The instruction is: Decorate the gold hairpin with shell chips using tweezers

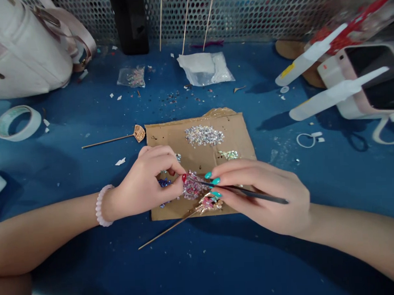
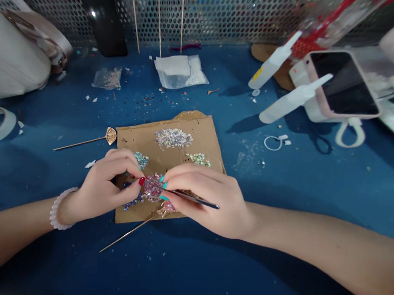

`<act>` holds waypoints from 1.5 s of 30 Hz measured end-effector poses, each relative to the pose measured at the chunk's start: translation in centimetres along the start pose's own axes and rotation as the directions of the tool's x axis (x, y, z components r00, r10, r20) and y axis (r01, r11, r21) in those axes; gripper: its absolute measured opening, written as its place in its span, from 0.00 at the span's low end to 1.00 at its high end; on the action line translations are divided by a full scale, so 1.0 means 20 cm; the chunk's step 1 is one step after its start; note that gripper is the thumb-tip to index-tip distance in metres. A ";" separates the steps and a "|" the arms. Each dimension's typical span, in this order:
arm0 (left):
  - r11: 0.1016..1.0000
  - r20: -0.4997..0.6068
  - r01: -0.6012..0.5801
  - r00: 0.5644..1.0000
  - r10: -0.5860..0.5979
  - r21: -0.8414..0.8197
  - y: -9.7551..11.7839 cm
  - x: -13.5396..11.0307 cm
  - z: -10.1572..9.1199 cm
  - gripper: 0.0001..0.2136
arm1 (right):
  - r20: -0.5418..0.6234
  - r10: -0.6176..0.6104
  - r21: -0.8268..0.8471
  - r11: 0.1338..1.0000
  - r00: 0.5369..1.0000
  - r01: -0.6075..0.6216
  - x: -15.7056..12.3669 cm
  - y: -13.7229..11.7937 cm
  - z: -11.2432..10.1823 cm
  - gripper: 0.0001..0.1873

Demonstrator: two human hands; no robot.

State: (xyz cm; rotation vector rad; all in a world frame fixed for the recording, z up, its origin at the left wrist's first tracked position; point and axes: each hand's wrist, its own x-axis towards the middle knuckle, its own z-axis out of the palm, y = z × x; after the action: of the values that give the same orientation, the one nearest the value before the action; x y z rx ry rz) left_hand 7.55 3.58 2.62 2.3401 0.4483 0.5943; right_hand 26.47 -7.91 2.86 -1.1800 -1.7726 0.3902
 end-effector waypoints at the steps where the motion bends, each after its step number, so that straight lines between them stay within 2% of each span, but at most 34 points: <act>1: 1.000 0.001 -0.001 1.000 0.001 0.001 0.00 0.00 0.00 0.04 | 0.002 0.005 -0.001 1.000 1.000 -0.005 0.00 0.00 0.00 0.11; 24: 1.000 0.040 0.005 0.999 -0.004 -0.021 0.01 0.00 0.00 0.04 | 0.021 0.031 -0.016 0.999 0.999 -0.030 0.01 -0.01 -0.01 0.12; 33: 0.991 0.033 0.007 0.999 -0.003 -0.132 0.01 0.01 -0.01 0.04 | 0.022 0.025 -0.009 1.000 0.999 -0.025 0.00 -0.02 -0.02 0.10; 40: 0.975 -0.013 -0.049 0.999 0.047 -0.217 0.00 0.03 -0.01 0.05 | -0.034 0.127 0.036 0.991 0.991 -0.126 -0.02 -0.01 0.00 0.08; 45: 0.966 -0.010 -0.053 0.999 0.052 -0.253 0.00 0.02 -0.01 0.05 | -0.025 0.198 0.111 0.975 0.980 -0.194 -0.02 -0.01 0.00 0.08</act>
State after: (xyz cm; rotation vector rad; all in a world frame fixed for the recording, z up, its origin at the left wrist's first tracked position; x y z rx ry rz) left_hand 7.83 3.88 2.93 2.1126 0.2937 0.6414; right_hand 26.47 -8.40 2.75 -1.2811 -1.5883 0.5702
